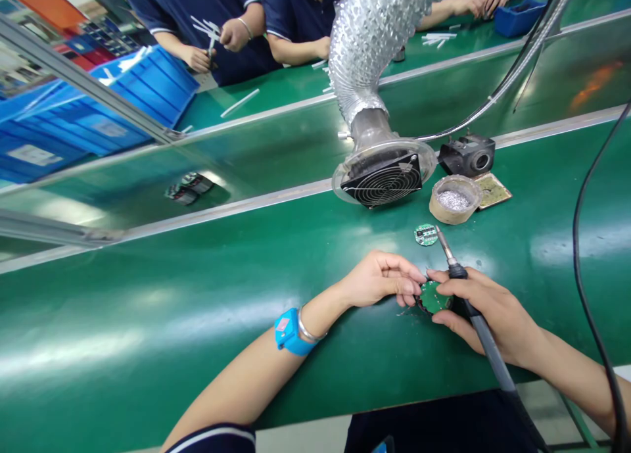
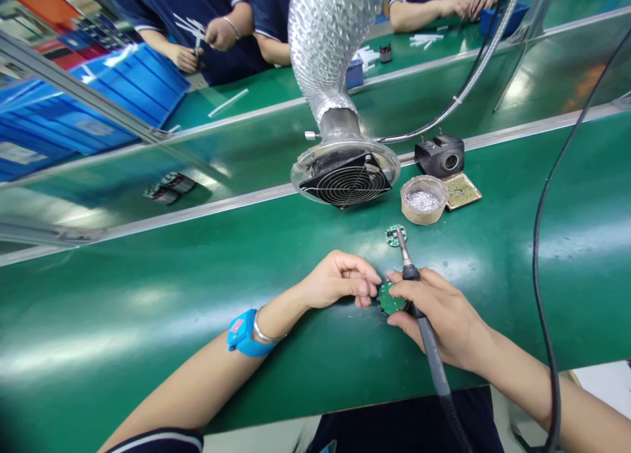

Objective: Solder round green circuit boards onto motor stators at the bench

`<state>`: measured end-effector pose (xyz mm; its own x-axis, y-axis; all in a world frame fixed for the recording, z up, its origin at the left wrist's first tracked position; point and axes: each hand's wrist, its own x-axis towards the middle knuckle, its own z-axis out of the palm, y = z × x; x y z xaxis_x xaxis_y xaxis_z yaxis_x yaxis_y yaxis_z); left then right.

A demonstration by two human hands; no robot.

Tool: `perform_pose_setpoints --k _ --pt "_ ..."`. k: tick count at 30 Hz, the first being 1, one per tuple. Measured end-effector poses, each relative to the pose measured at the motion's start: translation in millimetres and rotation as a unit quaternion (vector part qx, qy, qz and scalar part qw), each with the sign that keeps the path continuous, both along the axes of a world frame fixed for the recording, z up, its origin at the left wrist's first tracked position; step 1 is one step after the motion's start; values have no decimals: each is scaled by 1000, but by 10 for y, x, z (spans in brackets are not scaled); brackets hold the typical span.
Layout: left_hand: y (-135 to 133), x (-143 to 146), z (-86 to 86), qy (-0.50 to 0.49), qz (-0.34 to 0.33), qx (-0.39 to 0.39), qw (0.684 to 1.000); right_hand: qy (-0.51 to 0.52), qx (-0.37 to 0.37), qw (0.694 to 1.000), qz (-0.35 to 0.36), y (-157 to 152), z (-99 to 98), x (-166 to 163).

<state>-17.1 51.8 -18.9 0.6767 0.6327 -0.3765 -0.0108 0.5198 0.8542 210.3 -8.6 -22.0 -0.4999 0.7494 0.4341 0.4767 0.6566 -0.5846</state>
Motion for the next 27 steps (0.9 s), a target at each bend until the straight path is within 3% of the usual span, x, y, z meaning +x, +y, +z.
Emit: perform_pose_setpoints --k 3,6,8,12,16,23,27 --pt "-9 30 72 39 -20 95 995 7 4 1000 -4 9 -26 -6" --pt "-55 97 193 119 -33 218 968 15 3 1000 4 15 -38 3" --pt "-91 149 271 170 -38 249 953 25 1 1000 -2 12 -15 0" --pt "-128 212 346 216 -42 255 941 84 27 995 -36 -3 92 -64" --pt "-136 194 327 211 -33 251 944 59 34 995 -66 -6 166 -134" --pt "-190 137 231 146 -6 225 963 -81 34 996 -17 -39 202 -170" --pt "-240 155 204 155 26 252 955 -76 51 996 8 -42 292 -144"
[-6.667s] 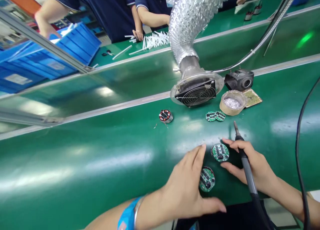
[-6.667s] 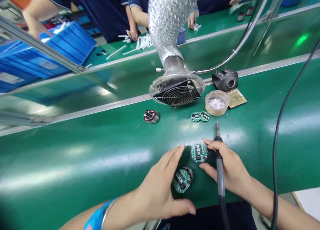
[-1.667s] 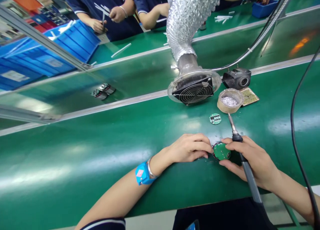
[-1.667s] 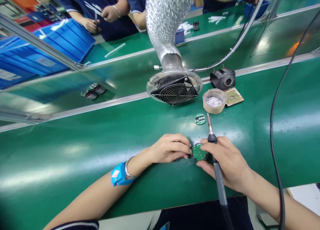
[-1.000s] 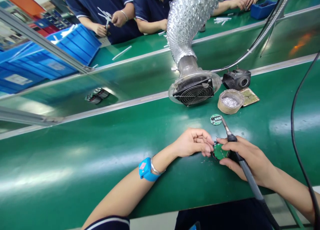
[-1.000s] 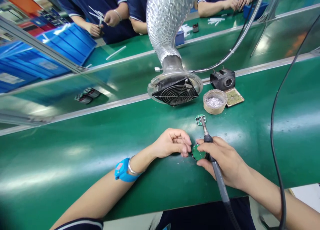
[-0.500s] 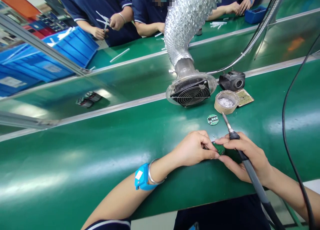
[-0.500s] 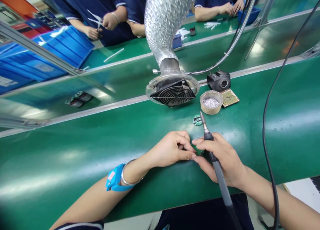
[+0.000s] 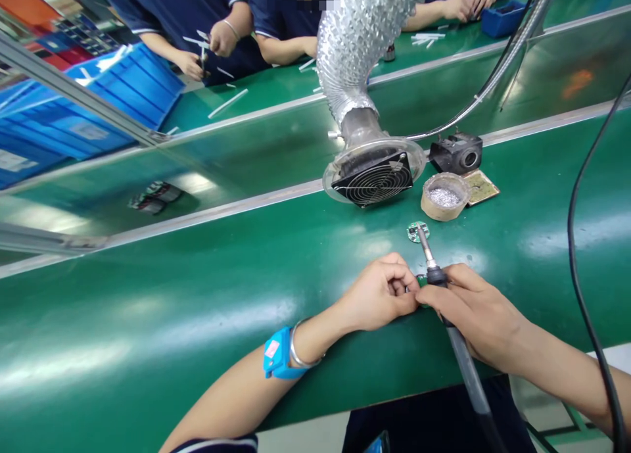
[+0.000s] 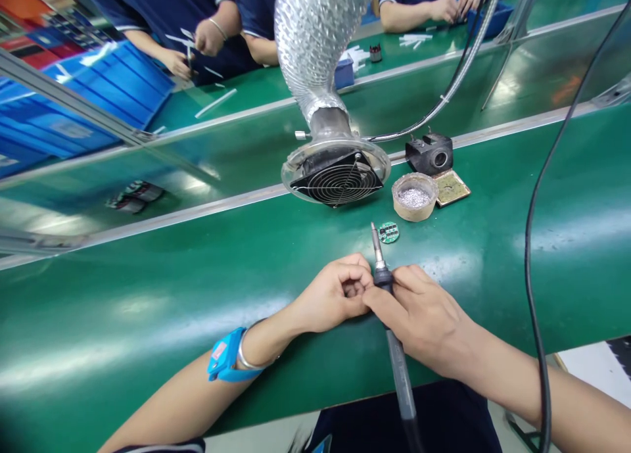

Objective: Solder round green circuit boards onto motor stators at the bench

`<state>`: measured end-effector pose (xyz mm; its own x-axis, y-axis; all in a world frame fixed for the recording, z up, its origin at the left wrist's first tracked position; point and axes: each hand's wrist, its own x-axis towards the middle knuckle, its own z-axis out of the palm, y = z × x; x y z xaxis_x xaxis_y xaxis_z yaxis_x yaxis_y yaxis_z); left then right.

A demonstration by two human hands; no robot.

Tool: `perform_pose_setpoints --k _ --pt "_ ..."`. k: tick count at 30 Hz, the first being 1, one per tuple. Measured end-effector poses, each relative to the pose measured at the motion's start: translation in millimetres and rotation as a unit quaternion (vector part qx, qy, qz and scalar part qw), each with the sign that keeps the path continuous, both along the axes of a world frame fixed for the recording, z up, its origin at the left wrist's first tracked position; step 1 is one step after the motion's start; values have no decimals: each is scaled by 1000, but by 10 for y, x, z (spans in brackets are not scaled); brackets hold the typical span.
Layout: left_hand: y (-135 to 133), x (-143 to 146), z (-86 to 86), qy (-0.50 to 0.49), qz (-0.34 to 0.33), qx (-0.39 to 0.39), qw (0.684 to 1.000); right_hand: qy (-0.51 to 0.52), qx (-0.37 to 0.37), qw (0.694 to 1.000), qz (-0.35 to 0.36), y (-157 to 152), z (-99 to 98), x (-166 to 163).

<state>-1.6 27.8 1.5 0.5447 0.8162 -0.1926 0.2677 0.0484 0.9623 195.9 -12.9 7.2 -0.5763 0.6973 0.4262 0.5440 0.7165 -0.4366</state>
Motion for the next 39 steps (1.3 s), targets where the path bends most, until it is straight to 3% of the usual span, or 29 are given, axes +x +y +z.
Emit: perform_pose_setpoints --k 4,10,18,26,35,39 --pt "-31 19 24 43 1 57 997 27 -51 998 -26 -88 124 177" --pt "-40 42 67 83 5 97 992 54 -5 997 -59 -361 349 286" --pt "-66 60 63 108 16 119 987 41 35 995 -87 -528 246 169" --pt "-108 83 64 117 28 141 983 12 40 997 -68 -469 331 133" --pt "-136 120 86 135 40 164 976 9 59 997 -39 -468 291 116" --pt "-136 118 88 137 41 158 977 29 43 996 -70 -494 336 172"
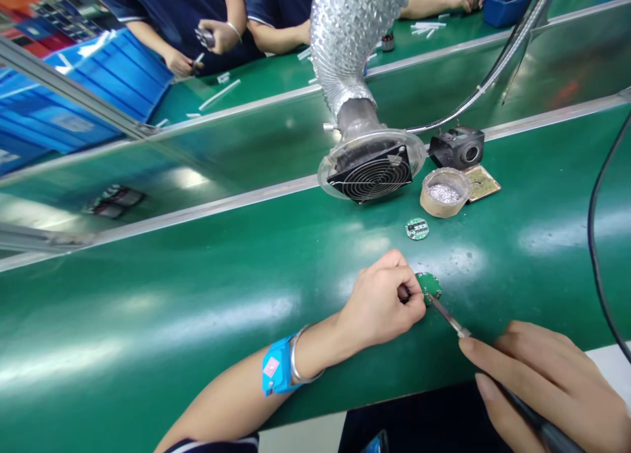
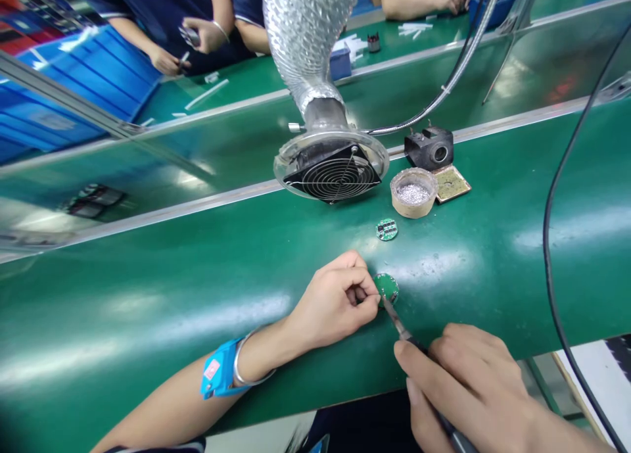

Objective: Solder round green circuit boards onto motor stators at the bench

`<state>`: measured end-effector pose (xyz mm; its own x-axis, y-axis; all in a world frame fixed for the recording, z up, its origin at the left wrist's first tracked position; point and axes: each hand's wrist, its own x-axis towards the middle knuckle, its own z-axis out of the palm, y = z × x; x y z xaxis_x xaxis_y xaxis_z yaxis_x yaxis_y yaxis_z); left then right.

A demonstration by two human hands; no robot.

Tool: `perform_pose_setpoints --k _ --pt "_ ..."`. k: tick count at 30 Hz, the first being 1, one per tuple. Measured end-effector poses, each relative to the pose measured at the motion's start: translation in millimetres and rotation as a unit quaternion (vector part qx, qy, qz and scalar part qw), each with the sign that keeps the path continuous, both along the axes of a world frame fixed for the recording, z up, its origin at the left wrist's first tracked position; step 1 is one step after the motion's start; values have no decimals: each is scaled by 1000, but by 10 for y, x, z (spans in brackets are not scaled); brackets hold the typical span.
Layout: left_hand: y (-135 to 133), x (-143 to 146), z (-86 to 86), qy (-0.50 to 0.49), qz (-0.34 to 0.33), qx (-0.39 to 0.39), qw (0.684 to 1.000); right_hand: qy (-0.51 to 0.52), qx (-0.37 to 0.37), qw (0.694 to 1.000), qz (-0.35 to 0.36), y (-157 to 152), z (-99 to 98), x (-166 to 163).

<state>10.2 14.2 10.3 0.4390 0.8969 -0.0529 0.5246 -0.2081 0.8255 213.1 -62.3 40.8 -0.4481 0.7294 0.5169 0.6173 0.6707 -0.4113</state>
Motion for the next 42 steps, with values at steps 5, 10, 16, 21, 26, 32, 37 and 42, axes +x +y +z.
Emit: perform_pose_setpoints --k 5,10,16,21,26,32,37,42 --pt "2 21 14 11 -6 -3 1000 22 22 998 -51 137 -161 19" --pt "50 -165 70 -11 -52 -32 998 69 -67 995 22 412 -451 -107" --pt "138 -523 -20 -48 -162 -49 984 84 -115 989 29 439 -522 -121" --pt "183 -464 -155 -98 -114 -39 988 87 -112 990 25 416 -543 -98" --pt "234 -413 -148 -101 -160 -37 981 80 -108 991 17 445 -552 -107" --pt "260 -377 -141 -133 -189 -50 972 85 -95 992 21 454 -570 -90" --pt "219 -206 -95 -128 -118 -107 979 85 -100 991 20 456 -495 -99" --pt "155 -149 -83 -132 -100 -75 983 136 -42 990 13 473 -398 -215"
